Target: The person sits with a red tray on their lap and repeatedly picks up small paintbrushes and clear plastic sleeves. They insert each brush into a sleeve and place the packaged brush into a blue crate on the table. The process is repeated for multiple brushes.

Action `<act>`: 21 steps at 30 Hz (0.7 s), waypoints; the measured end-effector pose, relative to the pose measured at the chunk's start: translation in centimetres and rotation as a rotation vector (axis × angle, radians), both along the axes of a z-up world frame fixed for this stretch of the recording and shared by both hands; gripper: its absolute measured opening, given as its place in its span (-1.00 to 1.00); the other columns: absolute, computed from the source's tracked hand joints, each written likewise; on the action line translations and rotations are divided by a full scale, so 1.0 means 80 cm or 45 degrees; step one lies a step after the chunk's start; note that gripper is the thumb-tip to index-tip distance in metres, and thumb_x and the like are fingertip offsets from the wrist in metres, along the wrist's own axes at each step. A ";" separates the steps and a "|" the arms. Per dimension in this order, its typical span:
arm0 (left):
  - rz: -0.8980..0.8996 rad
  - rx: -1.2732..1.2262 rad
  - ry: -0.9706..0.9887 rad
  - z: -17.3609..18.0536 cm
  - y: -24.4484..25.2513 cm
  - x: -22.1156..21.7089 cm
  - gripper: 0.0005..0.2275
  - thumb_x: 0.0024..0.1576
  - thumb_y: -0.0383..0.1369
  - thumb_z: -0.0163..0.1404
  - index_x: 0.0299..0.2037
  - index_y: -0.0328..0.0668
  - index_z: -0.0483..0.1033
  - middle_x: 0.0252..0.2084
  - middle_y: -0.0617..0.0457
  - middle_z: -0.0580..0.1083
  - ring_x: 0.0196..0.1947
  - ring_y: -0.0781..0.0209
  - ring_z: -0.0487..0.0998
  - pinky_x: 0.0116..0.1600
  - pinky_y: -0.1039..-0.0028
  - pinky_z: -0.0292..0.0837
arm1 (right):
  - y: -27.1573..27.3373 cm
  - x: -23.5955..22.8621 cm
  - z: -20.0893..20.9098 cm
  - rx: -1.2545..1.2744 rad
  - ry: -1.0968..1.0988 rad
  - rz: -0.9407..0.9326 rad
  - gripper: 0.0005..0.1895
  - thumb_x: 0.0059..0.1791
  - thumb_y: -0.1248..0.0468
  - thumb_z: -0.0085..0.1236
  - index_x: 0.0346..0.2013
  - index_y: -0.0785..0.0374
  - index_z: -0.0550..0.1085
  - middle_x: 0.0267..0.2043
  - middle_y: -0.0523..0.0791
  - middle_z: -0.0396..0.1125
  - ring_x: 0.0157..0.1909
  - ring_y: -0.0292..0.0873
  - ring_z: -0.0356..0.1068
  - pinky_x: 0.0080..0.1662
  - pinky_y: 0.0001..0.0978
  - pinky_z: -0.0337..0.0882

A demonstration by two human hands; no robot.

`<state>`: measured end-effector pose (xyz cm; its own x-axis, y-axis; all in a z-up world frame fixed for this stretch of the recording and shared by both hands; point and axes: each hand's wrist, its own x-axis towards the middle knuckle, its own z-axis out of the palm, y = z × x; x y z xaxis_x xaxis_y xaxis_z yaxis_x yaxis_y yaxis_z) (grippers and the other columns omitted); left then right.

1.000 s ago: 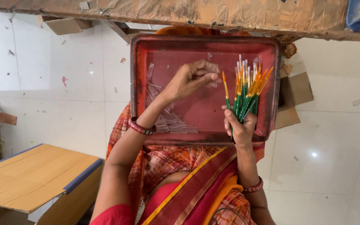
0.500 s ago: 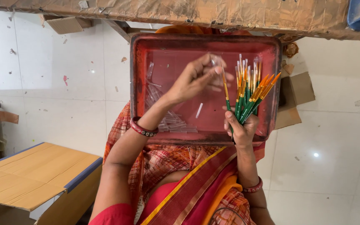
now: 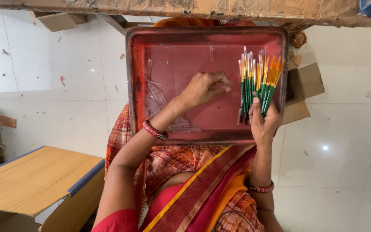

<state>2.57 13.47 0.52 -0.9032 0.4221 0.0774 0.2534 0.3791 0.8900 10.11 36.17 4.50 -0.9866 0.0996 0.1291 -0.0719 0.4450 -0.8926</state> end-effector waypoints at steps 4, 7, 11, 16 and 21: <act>-0.061 0.300 -0.082 0.022 -0.003 -0.012 -0.84 0.30 -0.36 0.07 -0.01 -0.25 0.53 -0.13 -0.10 0.67 -0.14 0.13 0.75 -0.04 0.36 0.73 | -0.005 0.009 0.001 -0.514 -0.346 0.022 -0.73 0.17 0.18 0.06 -0.01 0.34 0.52 -0.56 -0.16 0.32 -0.63 -0.38 0.23 -0.57 -0.54 0.17; -0.120 0.670 -0.387 0.048 -0.005 -0.020 -0.78 0.38 -0.37 -0.09 0.14 -0.32 0.44 0.02 -0.12 0.61 -0.01 0.10 0.70 0.07 0.31 0.74 | 0.001 0.020 -0.018 -0.679 -0.352 0.113 -0.78 0.14 0.27 0.12 -0.06 0.41 0.53 -0.56 -0.14 0.32 -0.63 -0.38 0.22 -0.58 -0.56 0.14; -0.140 0.902 -0.566 0.061 -0.009 -0.025 -0.74 0.44 -0.34 -0.21 0.24 -0.31 0.34 0.11 -0.12 0.57 0.11 0.10 0.65 0.16 0.28 0.71 | 0.006 0.029 -0.032 -0.727 -0.256 0.180 -0.85 0.08 0.40 0.20 -0.10 0.44 0.52 -0.33 0.00 0.44 -0.56 -0.35 0.30 -0.58 -0.54 0.18; -0.123 1.032 -0.643 0.065 -0.008 -0.023 -0.74 0.44 -0.33 -0.23 0.24 -0.29 0.31 0.10 -0.12 0.56 0.07 0.07 0.67 0.14 0.28 0.69 | 0.004 0.028 -0.030 -0.749 -0.191 0.222 -0.85 0.05 0.44 0.20 -0.09 0.43 0.52 -0.12 0.11 0.50 -0.53 -0.34 0.36 -0.59 -0.54 0.21; -0.123 0.729 -0.604 0.051 0.014 -0.007 -0.79 0.40 -0.35 -0.17 0.10 -0.34 0.40 0.01 -0.11 0.63 -0.05 0.10 0.73 -0.03 0.31 0.71 | -0.008 0.021 -0.025 -0.746 -0.182 0.162 -0.84 0.08 0.38 0.17 -0.08 0.41 0.51 -0.09 0.09 0.50 -0.52 -0.33 0.38 -0.60 -0.53 0.21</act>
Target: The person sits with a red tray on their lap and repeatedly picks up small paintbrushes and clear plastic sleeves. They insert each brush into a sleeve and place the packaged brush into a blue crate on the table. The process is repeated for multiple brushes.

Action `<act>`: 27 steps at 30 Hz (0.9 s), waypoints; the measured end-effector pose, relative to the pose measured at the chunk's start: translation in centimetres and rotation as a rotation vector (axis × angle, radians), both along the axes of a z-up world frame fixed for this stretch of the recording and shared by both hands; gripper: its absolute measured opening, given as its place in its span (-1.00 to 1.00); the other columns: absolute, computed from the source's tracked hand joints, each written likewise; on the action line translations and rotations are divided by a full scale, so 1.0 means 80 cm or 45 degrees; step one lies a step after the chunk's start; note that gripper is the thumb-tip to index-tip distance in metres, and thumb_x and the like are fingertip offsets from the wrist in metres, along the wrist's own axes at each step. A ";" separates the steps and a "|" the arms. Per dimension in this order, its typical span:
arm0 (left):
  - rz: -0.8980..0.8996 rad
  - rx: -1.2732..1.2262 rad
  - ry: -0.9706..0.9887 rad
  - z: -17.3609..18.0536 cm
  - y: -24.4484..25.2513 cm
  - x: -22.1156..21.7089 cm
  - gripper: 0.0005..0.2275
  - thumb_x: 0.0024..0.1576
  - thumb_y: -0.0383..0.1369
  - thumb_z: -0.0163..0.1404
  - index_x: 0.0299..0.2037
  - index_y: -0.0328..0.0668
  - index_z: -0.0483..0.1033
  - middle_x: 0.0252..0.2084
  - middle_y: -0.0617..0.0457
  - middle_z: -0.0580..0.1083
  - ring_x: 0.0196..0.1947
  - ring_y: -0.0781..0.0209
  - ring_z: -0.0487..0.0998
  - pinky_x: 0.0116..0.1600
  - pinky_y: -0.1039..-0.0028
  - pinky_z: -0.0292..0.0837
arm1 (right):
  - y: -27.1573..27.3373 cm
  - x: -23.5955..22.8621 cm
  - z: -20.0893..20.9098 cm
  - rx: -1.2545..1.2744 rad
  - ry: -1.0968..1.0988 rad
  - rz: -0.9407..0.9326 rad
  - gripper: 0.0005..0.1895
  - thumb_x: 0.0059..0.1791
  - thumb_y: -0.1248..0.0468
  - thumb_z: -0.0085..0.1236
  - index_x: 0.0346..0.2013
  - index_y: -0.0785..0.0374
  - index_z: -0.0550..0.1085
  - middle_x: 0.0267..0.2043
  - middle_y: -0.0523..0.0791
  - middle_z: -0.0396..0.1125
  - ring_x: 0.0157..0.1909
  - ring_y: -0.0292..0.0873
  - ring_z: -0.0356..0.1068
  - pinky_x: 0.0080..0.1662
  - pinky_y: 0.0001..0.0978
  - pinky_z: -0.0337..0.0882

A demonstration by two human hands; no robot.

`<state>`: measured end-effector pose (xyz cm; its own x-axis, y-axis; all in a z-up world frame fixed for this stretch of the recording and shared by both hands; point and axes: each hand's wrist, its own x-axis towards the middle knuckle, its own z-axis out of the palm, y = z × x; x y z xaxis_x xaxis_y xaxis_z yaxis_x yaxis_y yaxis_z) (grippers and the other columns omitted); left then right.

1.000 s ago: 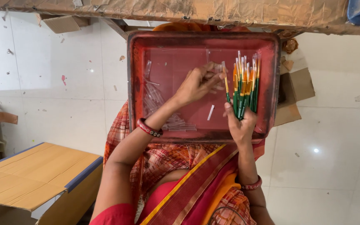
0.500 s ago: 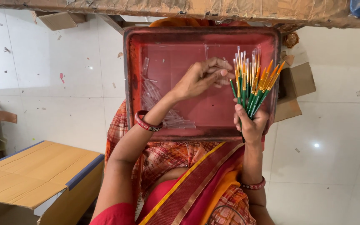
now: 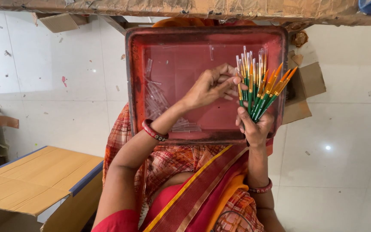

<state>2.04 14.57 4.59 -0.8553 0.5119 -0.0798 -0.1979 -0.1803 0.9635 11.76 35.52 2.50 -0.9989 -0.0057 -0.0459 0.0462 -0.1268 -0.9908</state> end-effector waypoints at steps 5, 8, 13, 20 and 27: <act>0.080 -0.380 0.208 -0.042 0.012 0.008 -0.72 0.31 -0.28 -0.06 0.10 -0.35 0.38 -0.18 -0.10 0.65 -0.20 0.09 0.73 -0.19 0.36 0.72 | 0.017 -0.014 -0.011 0.639 0.098 -0.077 -0.81 0.14 0.29 0.22 -0.08 0.41 0.53 -0.25 0.07 0.46 -0.38 -0.12 0.44 -0.36 -0.25 0.34; 0.033 -0.847 0.546 -0.070 0.024 0.014 -0.70 0.32 -0.21 -0.01 0.04 -0.35 0.42 -0.31 -0.09 0.64 -0.35 0.08 0.67 -0.32 0.34 0.60 | 0.027 -0.028 -0.003 1.100 0.221 -0.191 -0.78 0.16 0.25 0.23 -0.10 0.40 0.51 -0.20 0.11 0.40 -0.22 0.10 0.43 -0.16 -0.07 0.39; -0.272 -1.457 0.828 -0.084 0.057 0.030 -0.78 0.27 -0.24 0.05 -0.10 -0.24 0.62 -0.50 -0.13 0.57 -0.64 0.17 0.50 -0.55 0.28 0.43 | 0.031 -0.037 0.000 1.094 0.423 -0.289 -0.75 0.24 0.24 0.11 0.04 0.43 0.45 0.04 0.15 0.38 0.04 0.22 0.41 0.07 0.00 0.39; -0.431 -1.440 1.300 -0.128 0.119 0.074 -0.89 0.05 -0.55 0.04 -0.36 -0.18 0.63 -0.24 -0.07 0.60 -0.51 0.23 0.57 -0.56 0.37 0.44 | 0.045 -0.029 -0.038 0.617 0.146 -0.355 -0.71 0.26 0.19 0.06 0.09 0.39 0.49 -0.33 -0.13 0.28 -0.36 -0.26 0.24 -0.28 -0.36 0.24; -0.686 -1.516 1.397 -0.118 0.129 0.102 -0.95 0.06 -0.48 0.05 -0.41 -0.13 0.57 -0.42 0.06 0.47 -0.55 0.26 0.52 -0.58 0.37 0.31 | 0.038 -0.029 -0.024 0.191 -0.027 -0.332 -0.66 0.23 0.19 0.02 0.15 0.41 0.49 -0.44 -0.21 0.26 -0.52 -0.43 0.14 -0.47 -0.57 0.11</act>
<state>10.16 24.87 -4.83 -0.5283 0.8375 -0.1393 0.8076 0.5464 0.2220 9.45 38.55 0.55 -0.9647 0.2591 -0.0476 0.0521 0.0105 -0.9986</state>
